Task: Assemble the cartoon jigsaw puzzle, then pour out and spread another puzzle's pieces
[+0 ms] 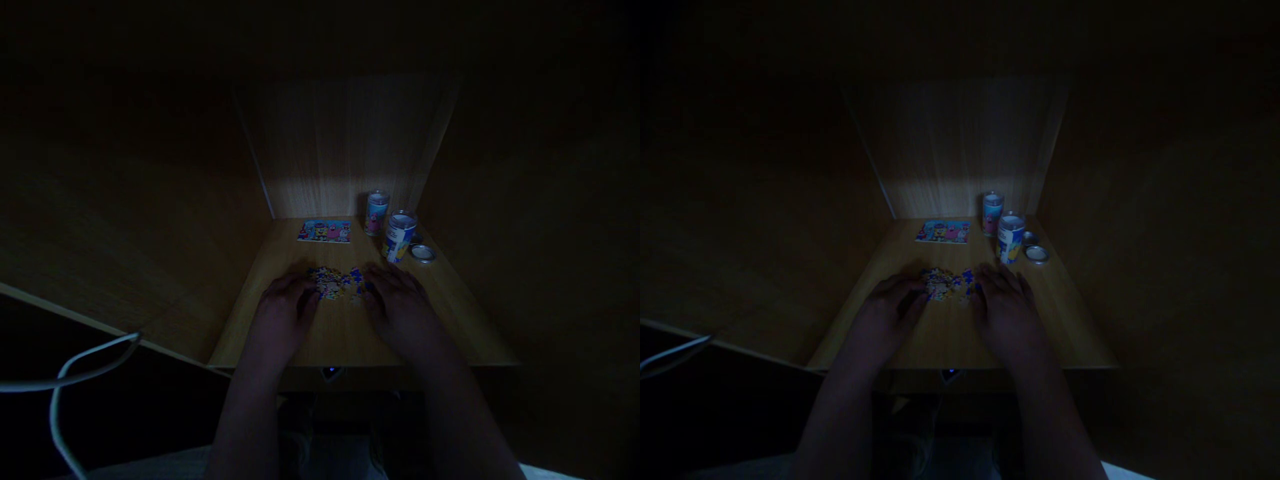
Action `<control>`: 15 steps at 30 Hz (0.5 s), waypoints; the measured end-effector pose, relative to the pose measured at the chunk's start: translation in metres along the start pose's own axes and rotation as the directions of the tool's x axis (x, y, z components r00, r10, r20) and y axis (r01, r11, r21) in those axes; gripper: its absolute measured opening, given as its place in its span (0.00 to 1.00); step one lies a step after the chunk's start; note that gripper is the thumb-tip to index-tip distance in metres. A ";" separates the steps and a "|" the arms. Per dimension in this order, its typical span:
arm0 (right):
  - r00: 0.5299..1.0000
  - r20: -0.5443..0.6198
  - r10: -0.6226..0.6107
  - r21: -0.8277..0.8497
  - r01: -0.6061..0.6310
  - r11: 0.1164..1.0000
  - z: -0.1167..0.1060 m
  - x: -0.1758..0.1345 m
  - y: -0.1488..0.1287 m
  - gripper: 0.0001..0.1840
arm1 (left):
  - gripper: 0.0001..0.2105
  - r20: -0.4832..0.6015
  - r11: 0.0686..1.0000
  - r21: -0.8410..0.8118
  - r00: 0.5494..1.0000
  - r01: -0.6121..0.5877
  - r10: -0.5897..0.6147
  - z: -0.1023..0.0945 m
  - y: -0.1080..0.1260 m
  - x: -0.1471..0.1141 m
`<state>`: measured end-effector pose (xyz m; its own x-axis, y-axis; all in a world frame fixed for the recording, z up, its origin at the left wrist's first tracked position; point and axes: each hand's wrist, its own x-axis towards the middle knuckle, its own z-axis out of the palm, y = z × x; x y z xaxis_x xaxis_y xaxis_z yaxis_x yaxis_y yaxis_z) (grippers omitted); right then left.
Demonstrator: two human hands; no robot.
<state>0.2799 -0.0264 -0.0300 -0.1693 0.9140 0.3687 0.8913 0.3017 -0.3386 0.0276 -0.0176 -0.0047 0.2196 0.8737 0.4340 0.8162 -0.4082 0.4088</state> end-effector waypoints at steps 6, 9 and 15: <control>0.999 -0.026 0.020 -0.009 -0.020 1.000 -0.004 0.002 0.000 0.23 | 0.06 0.003 1.000 -0.005 1.000 0.019 -0.019 0.001 0.000 0.000; 0.999 -0.036 0.007 -0.017 -0.008 1.000 -0.003 0.001 0.000 0.26 | 0.06 -0.008 1.000 -0.011 1.000 0.012 -0.012 0.000 0.000 0.000; 1.000 -0.013 -0.003 -0.014 0.002 1.000 -0.001 0.002 0.002 0.27 | 0.06 0.008 1.000 -0.004 1.000 0.015 -0.015 -0.001 0.000 0.001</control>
<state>0.2815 -0.0244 -0.0292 -0.1662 0.9097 0.3806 0.8967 0.3000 -0.3256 0.0276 -0.0174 -0.0035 0.2114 0.8818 0.4215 0.8174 -0.3959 0.4183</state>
